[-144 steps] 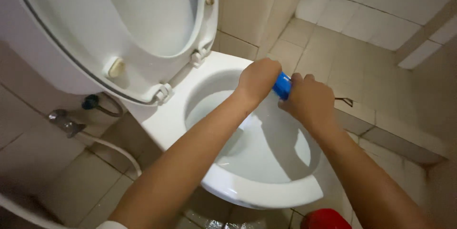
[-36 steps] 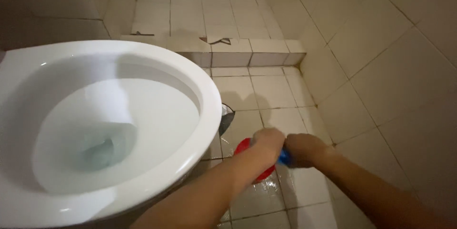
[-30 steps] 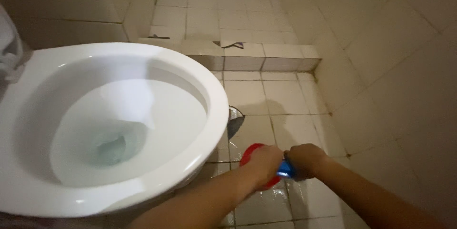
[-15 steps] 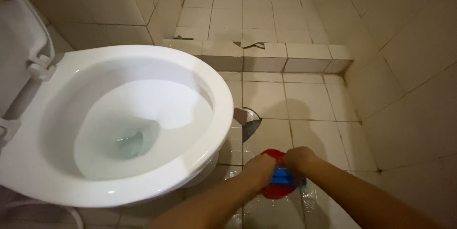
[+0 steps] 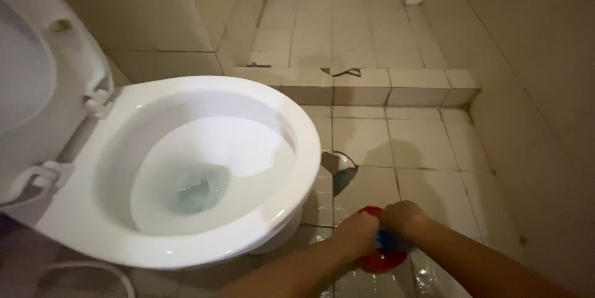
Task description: Clean the toilet using a brush and a sponge.
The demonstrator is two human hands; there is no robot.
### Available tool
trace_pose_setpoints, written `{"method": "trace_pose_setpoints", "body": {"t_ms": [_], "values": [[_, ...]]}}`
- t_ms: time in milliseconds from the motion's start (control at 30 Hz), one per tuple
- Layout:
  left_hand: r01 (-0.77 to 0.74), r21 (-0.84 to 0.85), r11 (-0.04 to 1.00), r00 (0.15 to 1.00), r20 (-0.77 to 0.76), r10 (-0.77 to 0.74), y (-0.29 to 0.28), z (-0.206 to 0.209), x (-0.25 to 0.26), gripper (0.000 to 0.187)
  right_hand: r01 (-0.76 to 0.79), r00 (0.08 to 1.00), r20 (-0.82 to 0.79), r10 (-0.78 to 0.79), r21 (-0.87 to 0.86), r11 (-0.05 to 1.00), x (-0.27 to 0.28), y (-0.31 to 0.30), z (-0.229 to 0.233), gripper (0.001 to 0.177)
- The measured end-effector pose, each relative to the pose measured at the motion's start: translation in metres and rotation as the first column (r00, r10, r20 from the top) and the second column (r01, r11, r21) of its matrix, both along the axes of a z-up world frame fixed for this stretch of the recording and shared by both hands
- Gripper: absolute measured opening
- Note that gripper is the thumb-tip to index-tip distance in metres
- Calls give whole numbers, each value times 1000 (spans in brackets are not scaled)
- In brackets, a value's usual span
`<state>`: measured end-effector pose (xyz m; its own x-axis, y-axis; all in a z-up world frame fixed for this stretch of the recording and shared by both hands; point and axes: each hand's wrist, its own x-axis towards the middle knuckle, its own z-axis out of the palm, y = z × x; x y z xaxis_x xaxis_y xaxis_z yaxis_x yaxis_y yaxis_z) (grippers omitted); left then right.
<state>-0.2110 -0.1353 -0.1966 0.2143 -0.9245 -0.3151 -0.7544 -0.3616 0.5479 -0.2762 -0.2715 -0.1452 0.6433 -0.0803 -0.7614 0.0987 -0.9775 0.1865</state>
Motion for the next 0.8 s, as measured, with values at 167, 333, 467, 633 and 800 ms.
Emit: {"method": "trace_pose_setpoints", "body": {"t_ms": [167,333,467,633,800], "values": [[-99,-124,987,995,6,100,-14,4,8,24,159,974,144,-176,123,980,18,-4,44,46],[-167,-280,945,983,30,183,-28,78,23,15,300,890,265,-371,273,914,29,-18,87,48],[-245,-354,903,955,72,287,-33,129,29,21,312,807,402,-434,333,890,40,-27,116,48],[-258,-626,736,935,31,354,-32,170,50,20,40,596,714,-367,430,902,49,-40,143,53],[-204,-575,792,953,68,295,-9,222,90,15,169,369,783,-500,472,865,55,-12,174,48]]}}
